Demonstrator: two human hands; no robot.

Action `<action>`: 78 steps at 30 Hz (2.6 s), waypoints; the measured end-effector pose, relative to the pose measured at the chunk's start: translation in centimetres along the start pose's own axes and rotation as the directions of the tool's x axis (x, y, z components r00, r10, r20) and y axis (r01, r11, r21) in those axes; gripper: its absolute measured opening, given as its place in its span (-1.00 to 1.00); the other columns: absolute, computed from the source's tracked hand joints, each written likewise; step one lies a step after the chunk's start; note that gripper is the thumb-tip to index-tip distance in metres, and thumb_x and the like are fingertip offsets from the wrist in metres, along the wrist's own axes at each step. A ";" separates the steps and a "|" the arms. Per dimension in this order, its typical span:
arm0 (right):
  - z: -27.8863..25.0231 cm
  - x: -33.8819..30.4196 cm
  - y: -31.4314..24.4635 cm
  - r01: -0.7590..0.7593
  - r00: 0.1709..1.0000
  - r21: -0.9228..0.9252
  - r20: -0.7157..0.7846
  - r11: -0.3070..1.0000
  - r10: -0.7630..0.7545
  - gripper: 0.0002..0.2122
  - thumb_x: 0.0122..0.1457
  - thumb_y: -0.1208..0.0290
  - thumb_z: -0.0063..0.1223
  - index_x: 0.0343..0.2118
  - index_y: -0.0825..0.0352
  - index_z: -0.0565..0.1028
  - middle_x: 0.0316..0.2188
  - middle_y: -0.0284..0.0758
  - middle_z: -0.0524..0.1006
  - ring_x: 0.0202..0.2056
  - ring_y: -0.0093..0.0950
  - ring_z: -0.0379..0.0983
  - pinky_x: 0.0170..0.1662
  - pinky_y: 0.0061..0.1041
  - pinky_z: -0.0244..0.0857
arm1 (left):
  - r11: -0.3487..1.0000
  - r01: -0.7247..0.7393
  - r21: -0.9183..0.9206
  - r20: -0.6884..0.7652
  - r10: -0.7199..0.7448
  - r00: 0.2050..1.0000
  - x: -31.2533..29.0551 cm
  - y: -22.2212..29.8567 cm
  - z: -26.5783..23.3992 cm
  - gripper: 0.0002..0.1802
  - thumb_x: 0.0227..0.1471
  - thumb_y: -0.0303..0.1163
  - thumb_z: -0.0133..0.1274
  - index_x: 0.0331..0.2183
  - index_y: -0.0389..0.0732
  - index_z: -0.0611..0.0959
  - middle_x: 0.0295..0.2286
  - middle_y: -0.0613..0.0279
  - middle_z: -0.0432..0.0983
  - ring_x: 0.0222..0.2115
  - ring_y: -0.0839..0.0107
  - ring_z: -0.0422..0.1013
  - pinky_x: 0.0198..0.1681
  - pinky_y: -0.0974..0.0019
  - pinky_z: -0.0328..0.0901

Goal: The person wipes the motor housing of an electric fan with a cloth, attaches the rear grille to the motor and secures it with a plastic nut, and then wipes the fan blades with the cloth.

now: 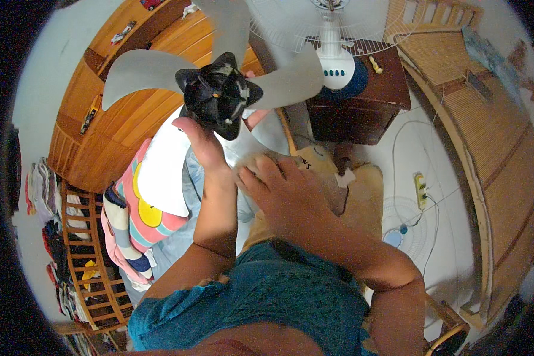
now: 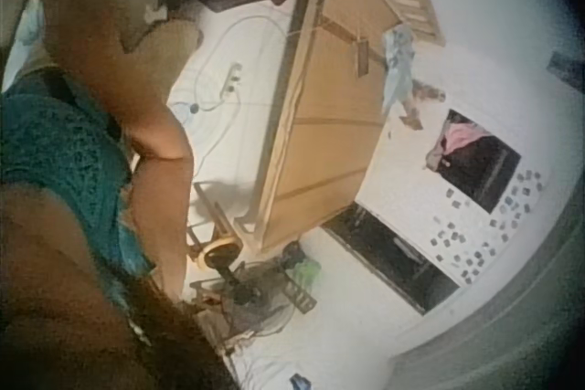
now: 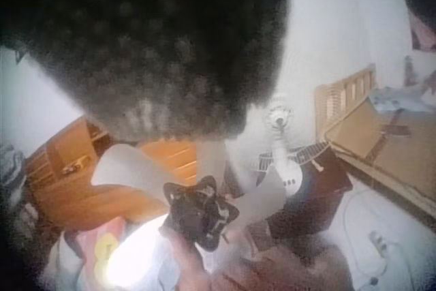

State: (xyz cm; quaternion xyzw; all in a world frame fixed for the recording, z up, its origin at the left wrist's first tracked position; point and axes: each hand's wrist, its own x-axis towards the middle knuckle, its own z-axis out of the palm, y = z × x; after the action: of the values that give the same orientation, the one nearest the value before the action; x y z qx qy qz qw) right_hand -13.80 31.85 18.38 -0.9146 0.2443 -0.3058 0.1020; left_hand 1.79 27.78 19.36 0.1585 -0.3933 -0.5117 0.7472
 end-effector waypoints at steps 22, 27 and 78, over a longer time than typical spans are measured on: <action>-1.0 1.4 -1.5 -0.108 0.994 0.044 -0.028 0.993 0.109 -0.62 -0.18 0.51 0.04 -0.18 0.24 0.42 -0.30 -0.22 0.27 -0.35 -0.28 0.29 -0.42 -0.39 0.25 | 0.992 0.059 0.110 -0.021 -0.057 0.998 -1.3 -0.3 -1.0 0.15 -0.33 0.42 -0.08 0.13 -0.20 0.04 0.05 -0.11 0.08 0.04 -0.02 0.13 -0.05 -0.11 0.24; -0.3 3.1 -1.9 -0.089 0.992 -0.110 -0.102 0.990 0.078 -0.67 -0.07 0.46 -0.04 -0.15 0.19 0.39 -0.30 -0.22 0.27 -0.37 -0.31 0.28 -0.45 -0.40 0.21 | 0.978 0.081 0.192 0.025 -0.088 0.996 -2.5 -0.5 -2.3 0.09 -0.29 0.38 -0.05 0.12 -0.17 0.09 0.06 -0.02 0.09 0.04 0.02 0.14 0.00 -0.13 0.18; 1.2 2.2 -0.4 -0.153 0.931 -0.096 -0.347 0.984 0.112 -0.65 -0.07 0.41 -0.02 -0.14 0.08 0.42 -0.24 -0.22 0.31 -0.29 -0.24 0.32 -0.33 -0.30 0.29 | 0.972 0.236 0.000 -0.049 -0.236 0.971 -6.2 1.5 -1.8 -0.32 -0.04 -0.38 0.06 0.10 -0.08 0.15 -0.01 -0.27 0.16 0.01 0.02 0.19 0.05 0.03 0.13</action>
State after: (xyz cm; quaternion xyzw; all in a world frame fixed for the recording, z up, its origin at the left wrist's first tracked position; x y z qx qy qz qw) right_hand -11.36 31.11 18.73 -0.8339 0.3375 -0.4361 0.0231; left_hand 3.04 33.60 16.57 0.2190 -0.3548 -0.5916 0.6900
